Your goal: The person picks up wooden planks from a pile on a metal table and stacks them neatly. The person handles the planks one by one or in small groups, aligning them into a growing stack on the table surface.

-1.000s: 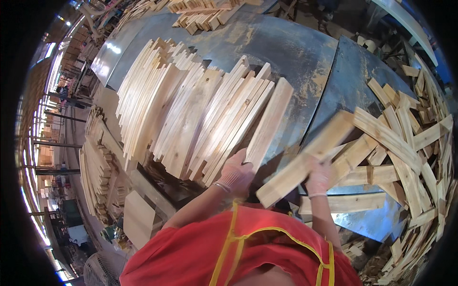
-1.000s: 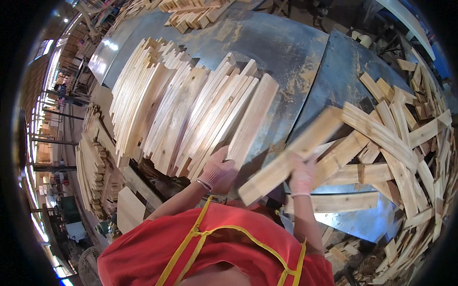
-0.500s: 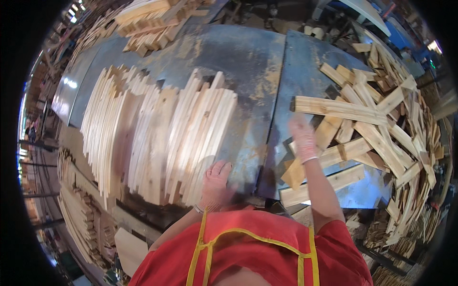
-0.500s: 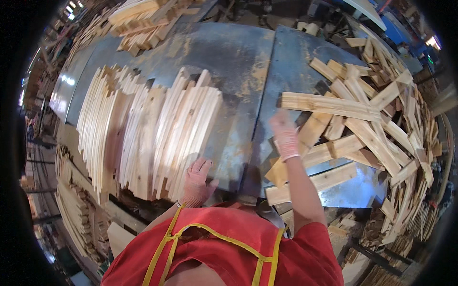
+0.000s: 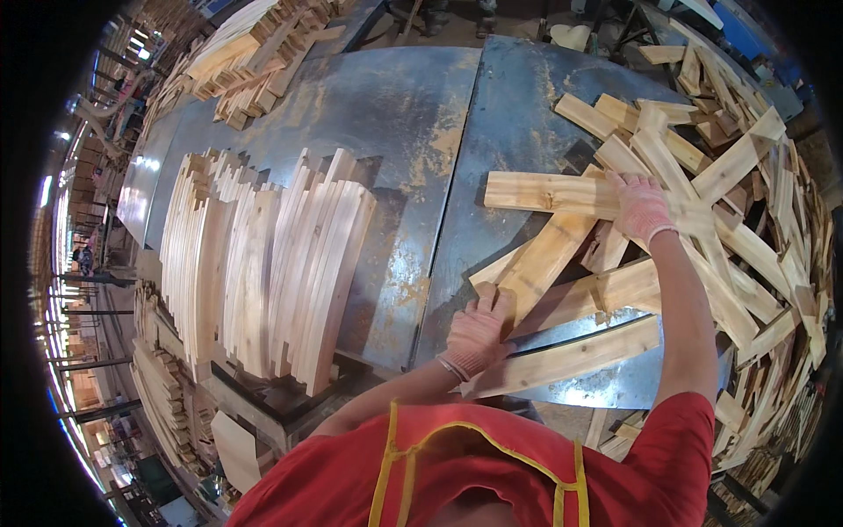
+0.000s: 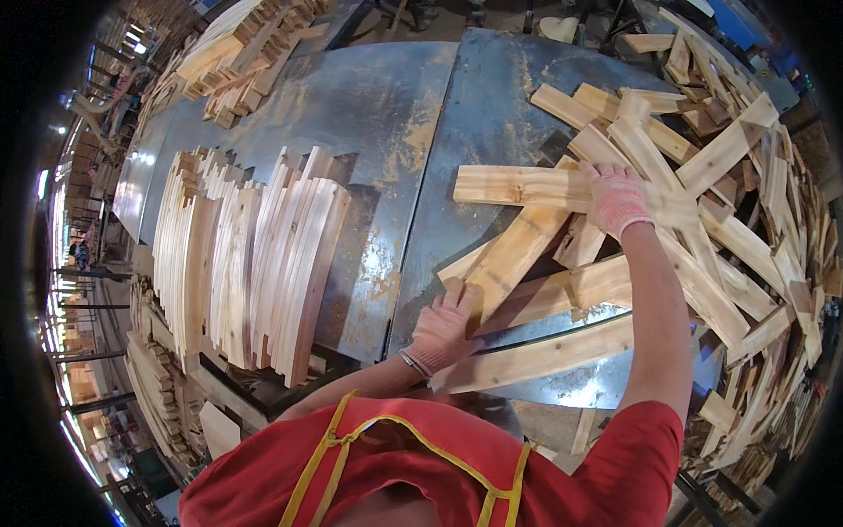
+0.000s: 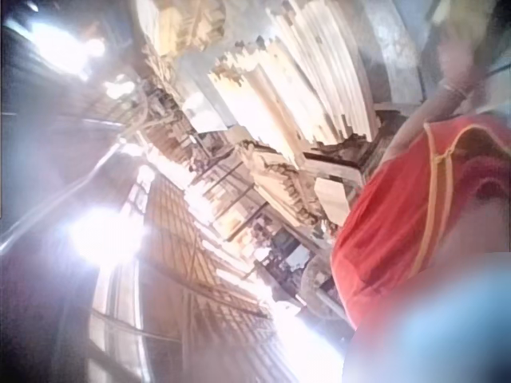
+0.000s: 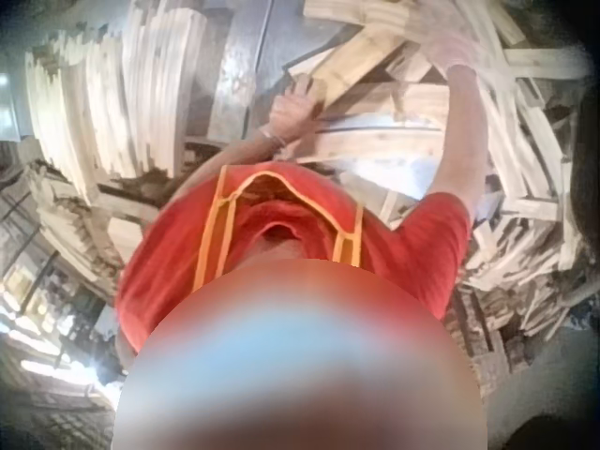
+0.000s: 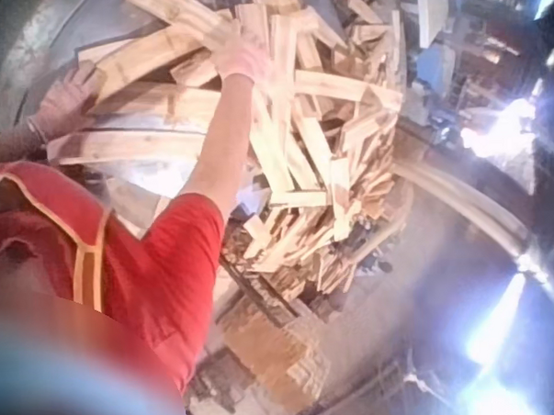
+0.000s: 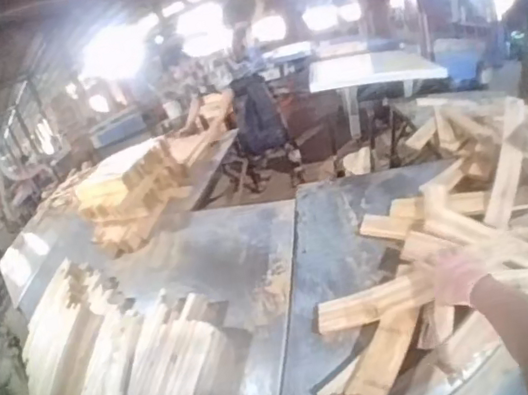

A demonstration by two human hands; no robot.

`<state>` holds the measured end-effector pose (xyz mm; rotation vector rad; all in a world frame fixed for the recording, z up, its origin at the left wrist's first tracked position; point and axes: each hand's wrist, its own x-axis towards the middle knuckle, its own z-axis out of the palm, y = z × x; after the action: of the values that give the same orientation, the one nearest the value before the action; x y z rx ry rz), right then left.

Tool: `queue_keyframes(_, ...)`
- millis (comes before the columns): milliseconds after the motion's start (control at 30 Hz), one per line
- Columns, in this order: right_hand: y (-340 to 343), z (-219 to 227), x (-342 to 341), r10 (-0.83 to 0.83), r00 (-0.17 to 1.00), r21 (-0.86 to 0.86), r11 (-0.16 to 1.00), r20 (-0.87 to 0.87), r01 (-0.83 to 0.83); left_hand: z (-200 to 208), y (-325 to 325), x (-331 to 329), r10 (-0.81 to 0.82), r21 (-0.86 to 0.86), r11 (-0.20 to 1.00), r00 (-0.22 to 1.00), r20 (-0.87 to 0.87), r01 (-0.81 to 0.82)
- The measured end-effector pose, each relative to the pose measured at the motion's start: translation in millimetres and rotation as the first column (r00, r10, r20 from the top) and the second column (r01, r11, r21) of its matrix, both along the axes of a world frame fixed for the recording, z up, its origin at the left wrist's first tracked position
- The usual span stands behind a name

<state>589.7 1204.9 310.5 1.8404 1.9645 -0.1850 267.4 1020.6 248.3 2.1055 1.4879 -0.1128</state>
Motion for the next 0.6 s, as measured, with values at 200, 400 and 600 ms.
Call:
queue_keyframes(200,-64.2,5.2,-8.9,-0.373,0.559,-0.196,0.916,-0.741,0.351,-15.7,-24.9,-98.4,0.359,-0.242,0.932,0.793,0.492,-0.271)
queue_keyframes(400,-140.4,-90.0,-108.8,-0.323,0.369,-0.273,0.944,-0.871,0.184,13.6,-58.6,-147.8,0.837,-0.799,0.547,0.174,0.518,-0.251)
queue_keyframes(600,-179.8,-127.4,-356.2,-0.468,0.495,-0.489,0.867,-0.732,0.096,0.4,-123.0,-223.9,0.471,-0.05,0.877,0.838,0.274,-0.477)
